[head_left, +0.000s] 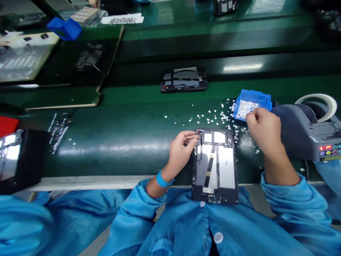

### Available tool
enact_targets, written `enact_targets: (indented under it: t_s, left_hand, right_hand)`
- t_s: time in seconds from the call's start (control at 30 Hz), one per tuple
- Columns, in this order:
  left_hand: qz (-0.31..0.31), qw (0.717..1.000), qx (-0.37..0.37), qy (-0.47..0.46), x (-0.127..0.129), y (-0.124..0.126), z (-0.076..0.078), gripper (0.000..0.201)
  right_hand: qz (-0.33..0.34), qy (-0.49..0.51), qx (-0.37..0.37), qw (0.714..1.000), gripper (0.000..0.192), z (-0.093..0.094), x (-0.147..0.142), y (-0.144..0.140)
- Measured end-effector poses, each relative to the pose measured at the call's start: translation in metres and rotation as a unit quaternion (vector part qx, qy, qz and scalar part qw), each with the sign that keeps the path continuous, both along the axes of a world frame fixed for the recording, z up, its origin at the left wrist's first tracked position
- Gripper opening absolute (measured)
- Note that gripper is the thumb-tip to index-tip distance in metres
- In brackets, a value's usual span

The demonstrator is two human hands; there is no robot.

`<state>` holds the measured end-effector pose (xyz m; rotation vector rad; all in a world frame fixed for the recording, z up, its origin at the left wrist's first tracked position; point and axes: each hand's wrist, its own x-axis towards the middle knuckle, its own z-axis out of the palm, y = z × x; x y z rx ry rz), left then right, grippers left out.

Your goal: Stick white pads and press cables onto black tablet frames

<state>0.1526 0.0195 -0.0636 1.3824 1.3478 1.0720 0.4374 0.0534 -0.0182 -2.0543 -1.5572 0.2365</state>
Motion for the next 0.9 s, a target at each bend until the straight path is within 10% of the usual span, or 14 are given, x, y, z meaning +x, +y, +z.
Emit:
enact_targets:
  t_s: [0.2,0.9]
  left_hand:
    - [-0.123,0.932,0.193,0.282,-0.032,0.022,0.006,0.019]
    - [-0.212,0.844,0.3,0.391,-0.033,0.038,-0.009,0.033]
  right_hand:
    - [0.214,0.093,-0.103,0.967,0.019,0.001,-0.066,-0.006]
    - [0.197,0.02,-0.169,0.966,0.03,-0.017,-0.102,0.011]
